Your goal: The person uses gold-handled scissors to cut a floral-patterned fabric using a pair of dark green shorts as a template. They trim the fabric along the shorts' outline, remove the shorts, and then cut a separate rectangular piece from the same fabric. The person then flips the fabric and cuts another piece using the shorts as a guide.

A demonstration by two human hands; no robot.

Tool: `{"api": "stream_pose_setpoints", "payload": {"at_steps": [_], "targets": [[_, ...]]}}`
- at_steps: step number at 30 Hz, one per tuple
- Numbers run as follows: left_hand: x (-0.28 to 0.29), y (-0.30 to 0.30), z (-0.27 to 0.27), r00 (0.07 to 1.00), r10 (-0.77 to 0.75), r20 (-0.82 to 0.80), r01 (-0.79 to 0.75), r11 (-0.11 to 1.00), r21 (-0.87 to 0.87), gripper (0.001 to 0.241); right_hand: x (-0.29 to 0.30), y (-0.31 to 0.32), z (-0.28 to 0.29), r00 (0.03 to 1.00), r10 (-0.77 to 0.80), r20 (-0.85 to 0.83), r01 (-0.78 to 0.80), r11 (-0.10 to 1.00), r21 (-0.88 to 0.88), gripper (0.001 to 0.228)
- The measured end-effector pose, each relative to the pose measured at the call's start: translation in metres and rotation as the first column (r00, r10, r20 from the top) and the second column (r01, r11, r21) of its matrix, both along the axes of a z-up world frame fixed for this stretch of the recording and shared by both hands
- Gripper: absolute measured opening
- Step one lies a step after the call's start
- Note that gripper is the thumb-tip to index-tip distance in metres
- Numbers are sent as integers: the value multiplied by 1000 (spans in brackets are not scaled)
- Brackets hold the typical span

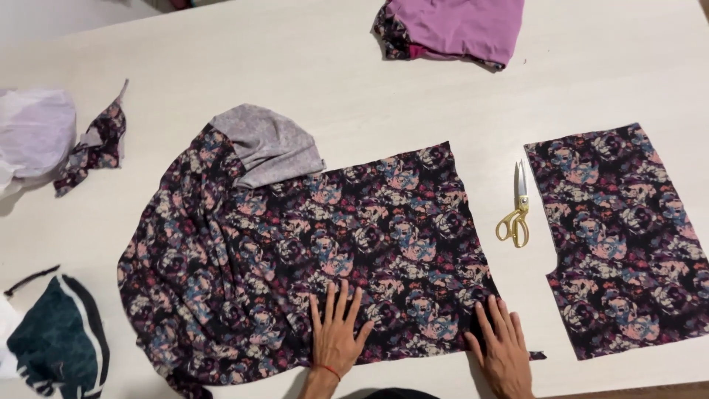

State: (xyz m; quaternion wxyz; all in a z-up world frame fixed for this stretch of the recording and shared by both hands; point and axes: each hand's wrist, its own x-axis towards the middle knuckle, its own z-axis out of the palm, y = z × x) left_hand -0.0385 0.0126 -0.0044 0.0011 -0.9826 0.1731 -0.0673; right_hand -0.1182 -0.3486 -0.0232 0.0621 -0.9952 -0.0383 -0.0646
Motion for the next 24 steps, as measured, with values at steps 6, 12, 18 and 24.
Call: {"api": "stream_pose_setpoints", "payload": {"at_steps": [6,12,18,24], "targets": [[-16,-7,13,997,64,32,-64,998,-8,79,2,4,16,997,-66,45,66,998,-5,68],[35,-12,20,994,46,-100,-66,978,-200,74,1,-7,32,883,-419,-211,409,908,-92,68],[122,-75,47,932,-109,-345,-66,886,-458,47,-22,-11,14,847,-518,-118,488,847,-213,62],[199,-133,12,955,-277,-110,208,883,-422,36,-37,-14,0,764,-580,-282,604,797,-4,33]]}}
